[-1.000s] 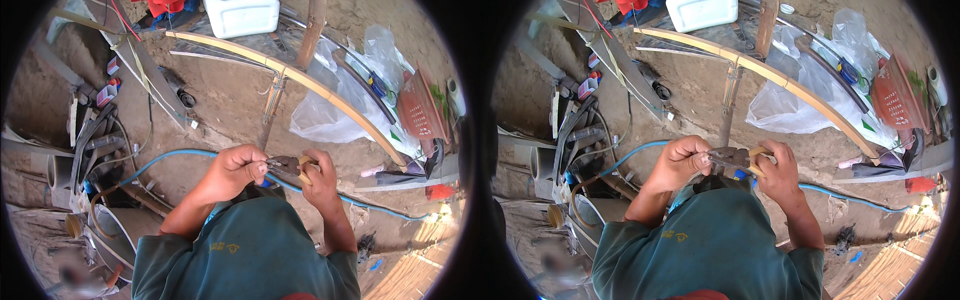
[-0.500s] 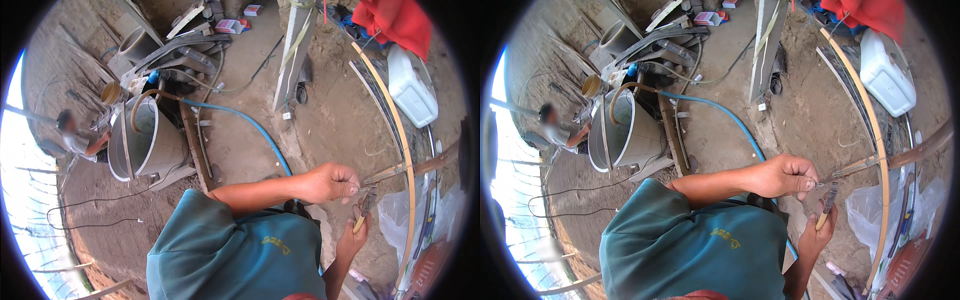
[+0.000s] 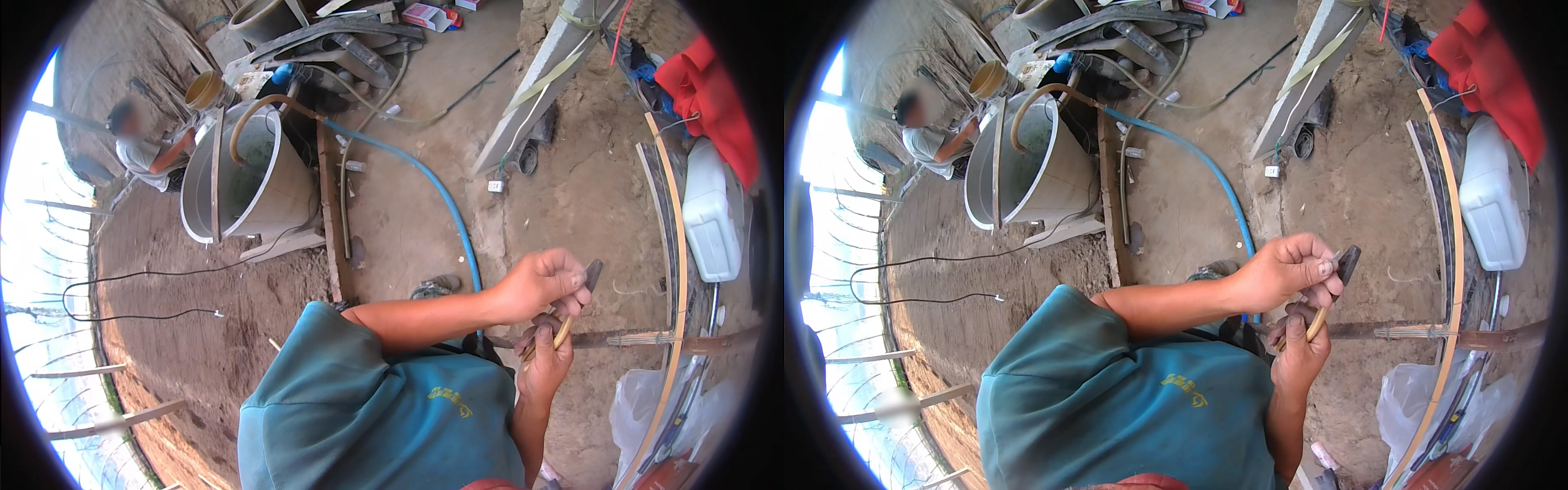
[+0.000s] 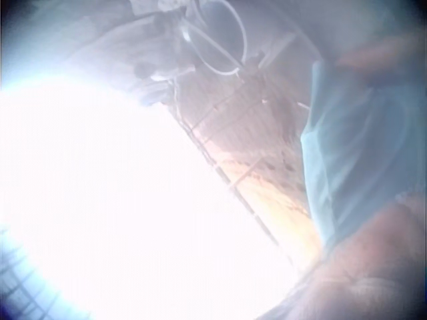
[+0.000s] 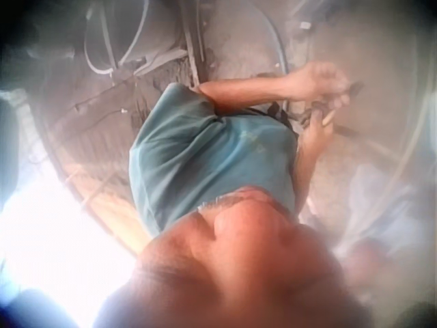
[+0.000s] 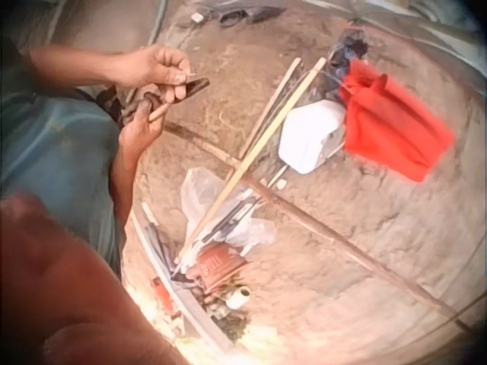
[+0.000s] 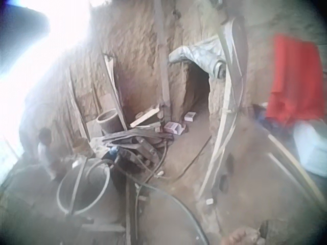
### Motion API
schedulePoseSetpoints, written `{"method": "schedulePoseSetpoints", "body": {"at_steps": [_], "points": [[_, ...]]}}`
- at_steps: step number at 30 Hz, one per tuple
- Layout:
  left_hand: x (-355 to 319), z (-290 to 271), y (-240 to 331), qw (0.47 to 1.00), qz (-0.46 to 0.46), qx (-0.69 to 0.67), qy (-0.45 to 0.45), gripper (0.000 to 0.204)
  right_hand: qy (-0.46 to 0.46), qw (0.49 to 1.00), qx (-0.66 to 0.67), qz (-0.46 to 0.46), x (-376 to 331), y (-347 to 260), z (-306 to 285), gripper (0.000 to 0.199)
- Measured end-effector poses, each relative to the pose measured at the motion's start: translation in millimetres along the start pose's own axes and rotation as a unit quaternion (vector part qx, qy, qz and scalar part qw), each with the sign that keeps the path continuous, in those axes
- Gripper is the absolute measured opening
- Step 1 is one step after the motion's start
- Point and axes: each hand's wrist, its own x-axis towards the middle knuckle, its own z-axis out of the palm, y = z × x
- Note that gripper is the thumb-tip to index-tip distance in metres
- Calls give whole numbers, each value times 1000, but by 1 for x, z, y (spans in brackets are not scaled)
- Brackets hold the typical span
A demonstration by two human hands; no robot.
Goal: The person assembles a small wooden device by inserting a metal wire through a wooden piece and bending it with pliers. They repeatedly adjust and tighten the wire to secure it in place.
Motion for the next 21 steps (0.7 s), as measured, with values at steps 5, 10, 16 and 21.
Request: {"method": "schedulePoseSetpoints", "body": {"at_steps": [5, 10, 16, 21], "points": [[7, -15, 1, 999, 26, 15, -13, 14, -4, 1000, -24, 12, 3, 2, -1, 22], [19, -39, 2, 996, 55, 9, -67, 10, -5, 999, -10, 30, 7, -8, -6, 22], [23, -48, 18, 989, 26, 37, -139, 14, -64, 994, 43, 77, 5, -33, 1, 24], [34, -54, 9, 987, 36, -21, -152, 17, -36, 989, 109, 89, -7, -45, 11, 24]]}}
